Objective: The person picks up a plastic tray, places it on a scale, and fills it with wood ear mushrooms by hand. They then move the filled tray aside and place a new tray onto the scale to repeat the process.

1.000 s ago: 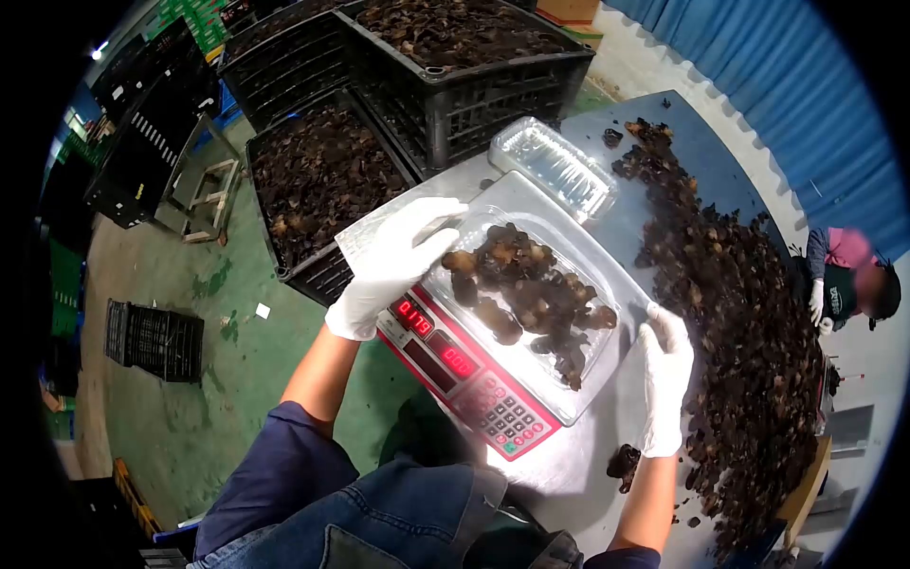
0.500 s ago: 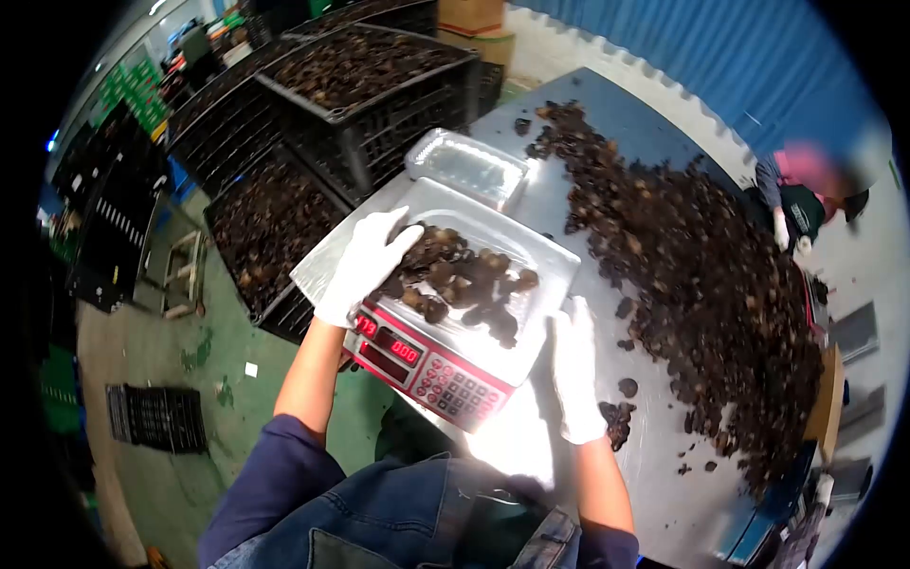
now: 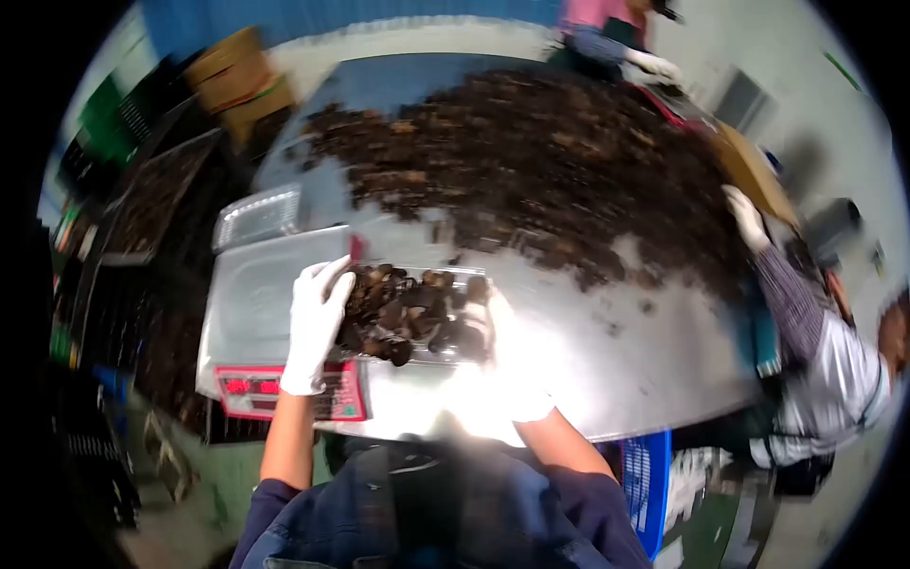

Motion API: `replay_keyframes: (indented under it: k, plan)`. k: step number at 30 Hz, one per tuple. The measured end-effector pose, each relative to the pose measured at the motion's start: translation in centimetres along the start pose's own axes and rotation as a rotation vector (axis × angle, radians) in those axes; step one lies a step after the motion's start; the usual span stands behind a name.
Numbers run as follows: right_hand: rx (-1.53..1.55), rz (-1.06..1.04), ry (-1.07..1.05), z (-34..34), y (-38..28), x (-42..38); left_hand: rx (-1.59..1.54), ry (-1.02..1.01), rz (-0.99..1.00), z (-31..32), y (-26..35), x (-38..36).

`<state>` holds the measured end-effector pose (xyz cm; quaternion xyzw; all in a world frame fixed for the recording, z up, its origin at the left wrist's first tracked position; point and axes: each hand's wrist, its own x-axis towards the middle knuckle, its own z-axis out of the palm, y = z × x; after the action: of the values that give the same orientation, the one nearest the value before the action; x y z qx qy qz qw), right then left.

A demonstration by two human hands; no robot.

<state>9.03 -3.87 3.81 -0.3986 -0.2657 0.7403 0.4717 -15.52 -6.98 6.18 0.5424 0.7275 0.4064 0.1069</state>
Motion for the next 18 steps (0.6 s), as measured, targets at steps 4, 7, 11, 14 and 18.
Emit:
replay_keyframes:
  k: [4, 7, 11, 14, 18]
  plan:
    - [0.017, -0.189, 0.261, -8.3, -4.5, -5.1, -0.143, -0.221, 0.125, 9.3, 7.1, -1.0]
    - [0.074, -0.252, 0.434, -16.2, -8.1, -8.4, -0.175, -0.417, 0.247, 16.3, 14.4, -2.7]
    - [-0.019, -0.473, 0.589, -28.0, -9.8, -11.9, -0.285, -0.668, 0.286, 26.5, 21.2, -6.6]
    - [0.020, -0.509, 0.715, -35.5, -11.1, -14.2, -0.236, -0.761, 0.333, 32.6, 25.4, -9.6]
    - [-0.154, -0.483, 0.984, -44.0, -11.3, -15.8, -0.197, -0.866, 0.360, 38.5, 28.4, -12.4]
